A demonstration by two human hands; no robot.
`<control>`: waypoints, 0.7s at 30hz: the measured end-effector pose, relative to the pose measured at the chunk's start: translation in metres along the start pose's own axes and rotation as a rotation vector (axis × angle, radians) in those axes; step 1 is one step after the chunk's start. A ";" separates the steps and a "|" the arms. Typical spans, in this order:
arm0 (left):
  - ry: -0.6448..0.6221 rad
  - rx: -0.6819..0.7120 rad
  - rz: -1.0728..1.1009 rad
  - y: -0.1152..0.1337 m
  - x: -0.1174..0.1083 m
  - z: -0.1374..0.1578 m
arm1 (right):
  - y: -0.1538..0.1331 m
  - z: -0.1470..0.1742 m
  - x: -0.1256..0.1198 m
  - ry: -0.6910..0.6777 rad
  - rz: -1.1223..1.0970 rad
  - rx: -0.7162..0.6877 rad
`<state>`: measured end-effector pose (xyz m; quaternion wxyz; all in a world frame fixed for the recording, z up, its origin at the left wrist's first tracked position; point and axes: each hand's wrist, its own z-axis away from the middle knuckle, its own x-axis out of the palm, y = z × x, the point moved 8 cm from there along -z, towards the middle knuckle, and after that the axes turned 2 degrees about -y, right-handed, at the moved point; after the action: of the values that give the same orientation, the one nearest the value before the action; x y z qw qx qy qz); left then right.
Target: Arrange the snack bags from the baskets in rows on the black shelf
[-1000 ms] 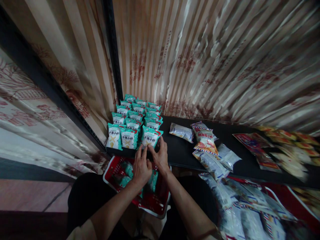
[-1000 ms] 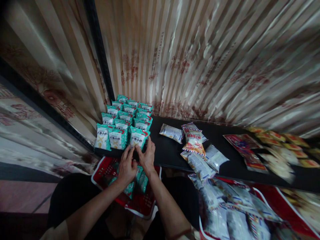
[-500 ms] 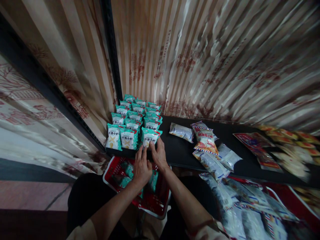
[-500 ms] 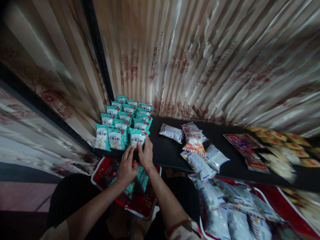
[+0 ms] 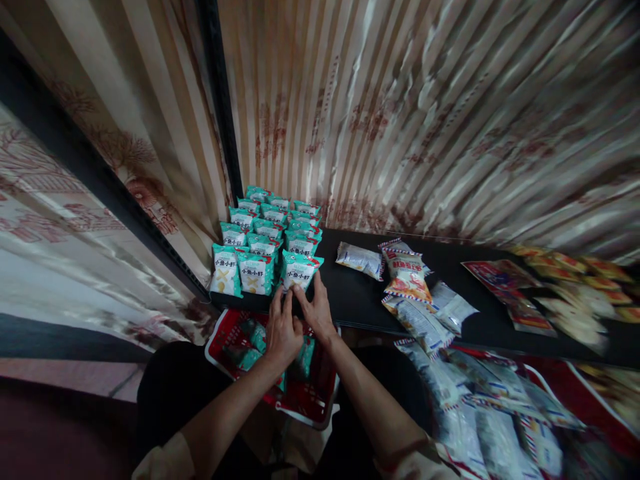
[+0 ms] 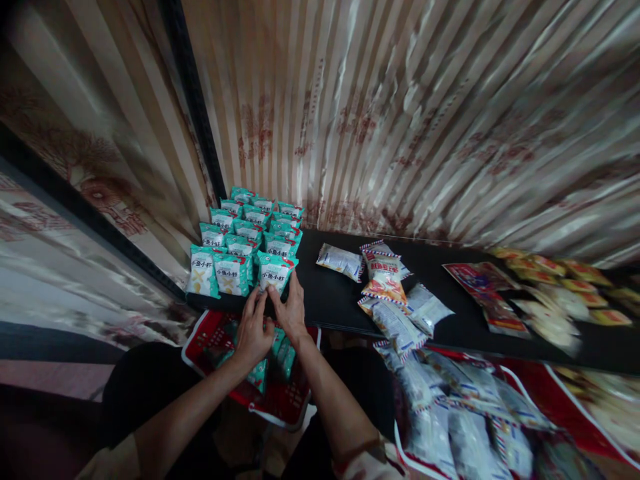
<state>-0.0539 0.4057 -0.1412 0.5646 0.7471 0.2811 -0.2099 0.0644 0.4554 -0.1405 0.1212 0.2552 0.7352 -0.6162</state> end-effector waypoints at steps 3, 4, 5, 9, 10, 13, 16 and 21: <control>0.036 0.029 0.027 0.004 -0.009 0.004 | 0.005 0.014 -0.006 0.064 -0.049 0.021; 0.046 0.036 0.042 0.004 -0.013 0.007 | 0.006 0.020 -0.008 0.085 -0.076 0.023; 0.051 0.037 0.059 0.004 -0.016 0.011 | 0.007 0.028 -0.011 0.107 -0.110 0.022; -0.012 0.018 0.130 -0.006 -0.017 0.033 | 0.006 0.062 -0.019 0.150 -0.204 0.032; -0.054 0.000 0.136 -0.011 -0.014 0.040 | 0.007 0.071 -0.019 0.145 -0.196 0.049; -0.282 -0.195 0.045 -0.044 0.007 0.057 | 0.021 0.093 -0.003 0.019 -0.115 0.122; -0.493 -0.402 -0.069 -0.082 0.028 0.073 | 0.058 0.115 0.033 -0.233 0.034 0.273; -0.678 -0.526 -0.083 -0.120 0.055 0.091 | 0.130 0.153 0.080 -0.499 0.173 0.588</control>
<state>-0.0911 0.3533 -0.2882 0.7874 0.4545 0.1535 -0.3872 0.0441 0.3397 -0.3222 0.2693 0.1825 0.4510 -0.8311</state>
